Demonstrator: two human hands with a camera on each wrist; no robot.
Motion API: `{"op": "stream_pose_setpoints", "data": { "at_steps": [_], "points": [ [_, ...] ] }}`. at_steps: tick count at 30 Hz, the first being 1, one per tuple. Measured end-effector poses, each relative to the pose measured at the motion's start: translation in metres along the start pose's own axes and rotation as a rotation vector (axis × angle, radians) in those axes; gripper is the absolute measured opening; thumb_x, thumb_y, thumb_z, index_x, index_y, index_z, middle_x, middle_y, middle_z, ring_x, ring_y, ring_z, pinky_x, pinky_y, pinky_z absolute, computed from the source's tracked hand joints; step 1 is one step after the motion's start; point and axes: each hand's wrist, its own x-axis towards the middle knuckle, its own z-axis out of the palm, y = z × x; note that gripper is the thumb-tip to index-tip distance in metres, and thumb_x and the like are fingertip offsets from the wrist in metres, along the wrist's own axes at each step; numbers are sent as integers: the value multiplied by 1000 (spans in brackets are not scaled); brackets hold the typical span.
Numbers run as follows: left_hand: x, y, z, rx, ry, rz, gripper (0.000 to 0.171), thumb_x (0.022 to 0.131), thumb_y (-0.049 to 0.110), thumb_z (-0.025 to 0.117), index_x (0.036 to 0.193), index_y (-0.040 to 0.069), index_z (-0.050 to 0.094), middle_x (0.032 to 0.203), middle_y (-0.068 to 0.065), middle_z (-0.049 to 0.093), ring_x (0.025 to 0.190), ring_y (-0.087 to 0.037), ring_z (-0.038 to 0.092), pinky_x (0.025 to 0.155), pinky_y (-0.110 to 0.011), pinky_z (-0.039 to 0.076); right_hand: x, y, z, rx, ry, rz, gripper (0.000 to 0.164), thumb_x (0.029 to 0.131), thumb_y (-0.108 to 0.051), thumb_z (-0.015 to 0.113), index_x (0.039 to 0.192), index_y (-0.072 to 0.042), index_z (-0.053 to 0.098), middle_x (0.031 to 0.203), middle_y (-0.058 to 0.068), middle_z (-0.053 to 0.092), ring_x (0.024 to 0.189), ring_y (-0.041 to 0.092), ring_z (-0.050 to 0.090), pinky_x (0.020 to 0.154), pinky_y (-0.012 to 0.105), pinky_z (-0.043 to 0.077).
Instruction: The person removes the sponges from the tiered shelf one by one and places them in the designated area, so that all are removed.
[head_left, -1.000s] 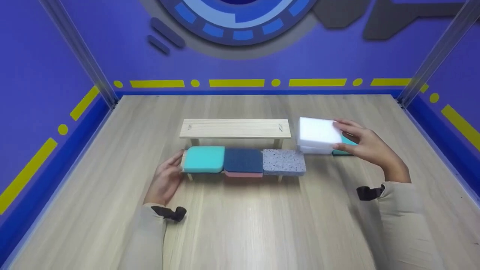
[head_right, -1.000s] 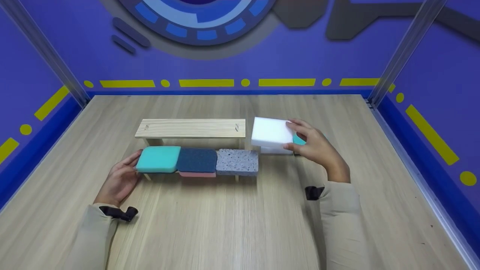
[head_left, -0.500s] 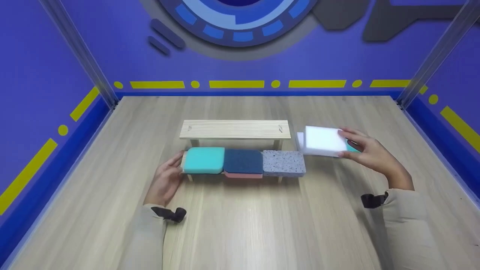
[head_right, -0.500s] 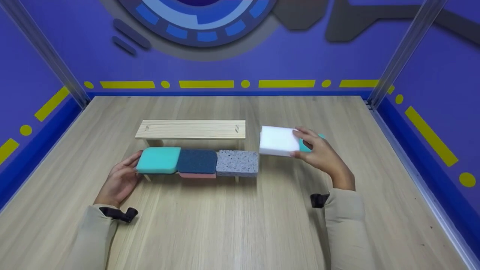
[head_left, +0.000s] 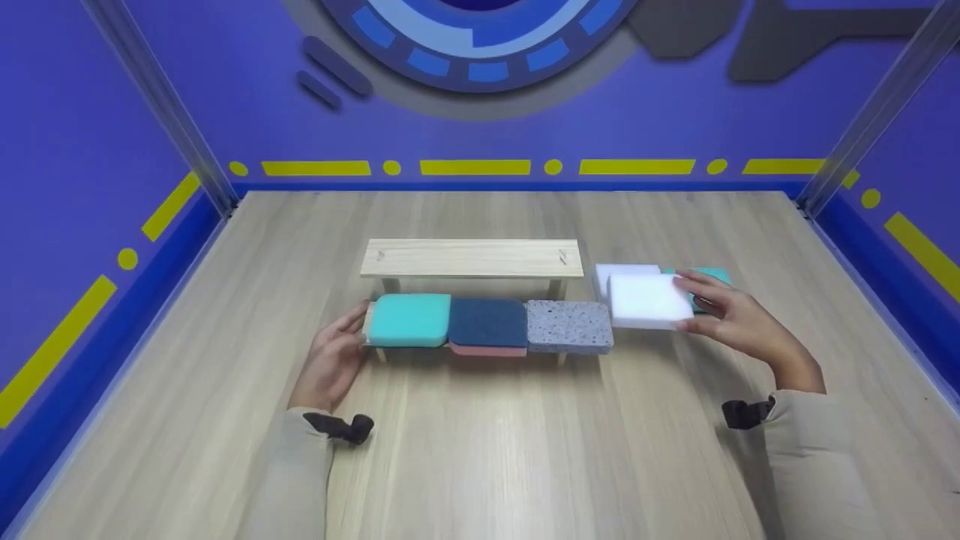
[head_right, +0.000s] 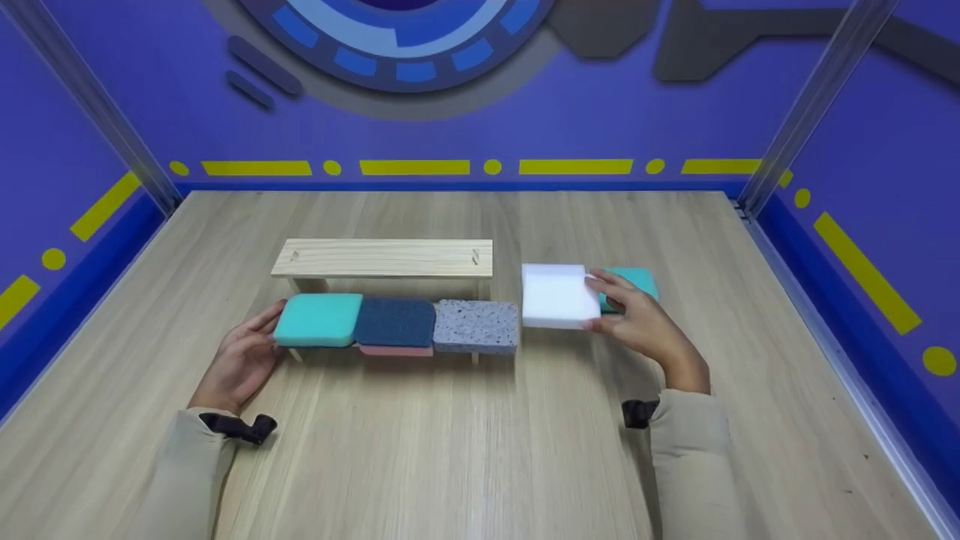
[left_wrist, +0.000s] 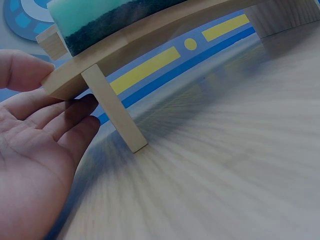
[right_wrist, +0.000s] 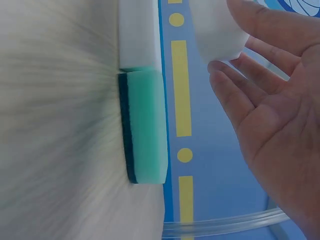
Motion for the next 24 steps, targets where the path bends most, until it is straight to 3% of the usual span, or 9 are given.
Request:
{"op": "stream_pose_setpoints", "data": {
  "at_steps": [4, 8, 11, 15, 16, 18, 22, 24],
  "points": [
    [1, 0, 1, -2, 3, 12, 65, 85, -16, 33, 148, -9, 18, 157, -24, 19, 142, -23, 30, 104, -21, 40, -2, 2, 4, 1, -9, 1, 67, 85, -14, 71, 144, 1, 40, 152, 24, 31, 129, 40, 42, 90, 1, 38],
    [1, -1, 1, 1, 15, 26, 65, 84, -16, 33, 148, -10, 20, 156, -26, 20, 129, -12, 46, 97, -19, 44, -4, 5, 7, 25, -23, 2, 69, 86, -15, 70, 144, 3, 38, 153, 24, 28, 133, 24, 43, 92, 2, 37],
    [1, -1, 0, 3, 11, 35, 65, 84, -16, 33, 147, -11, 19, 156, -26, 19, 129, -12, 45, 98, -18, 44, -5, 7, 9, 45, -35, 2, 69, 86, -15, 70, 144, 4, 37, 154, 25, 26, 134, 4, 38, 95, 1, 33],
    [1, -2, 0, -5, 12, 31, 65, 84, -16, 33, 147, -11, 20, 156, -25, 20, 138, -21, 34, 99, -17, 43, -6, 11, 11, 26, -45, 14, 70, 86, -18, 71, 144, 4, 38, 154, 25, 26, 124, -19, 29, 94, -1, 30],
    [1, -2, 0, -6, 13, 29, 65, 84, -16, 33, 148, -11, 20, 156, -24, 20, 141, -23, 31, 99, -17, 43, -6, 12, 12, 26, -49, 23, 70, 86, -18, 71, 144, 4, 38, 154, 25, 26, 124, -18, 28, 95, -1, 30],
    [1, -2, 0, -8, 11, 27, 65, 85, -16, 32, 148, -10, 19, 157, -23, 20, 144, -26, 25, 99, -17, 43, -6, 13, 13, 20, -62, 43, 70, 86, -18, 71, 144, 4, 38, 155, 25, 25, 135, -3, 32, 94, -2, 30],
    [0, -2, 0, -12, -4, 25, 65, 86, -16, 32, 148, -10, 17, 158, -23, 18, 147, -29, 18, 98, -17, 43, -7, 15, 14, 29, -91, 75, 71, 86, -17, 71, 144, 4, 37, 155, 24, 24, 139, 43, 29, 95, -1, 30],
    [0, -2, -1, -11, -11, 25, 65, 86, -16, 32, 148, -10, 16, 158, -23, 16, 147, -29, 17, 98, -16, 43, -7, 15, 14, 23, -99, 86, 72, 85, -17, 71, 144, 4, 37, 155, 24, 24, 137, 49, 27, 96, -1, 29]
  ]
}}
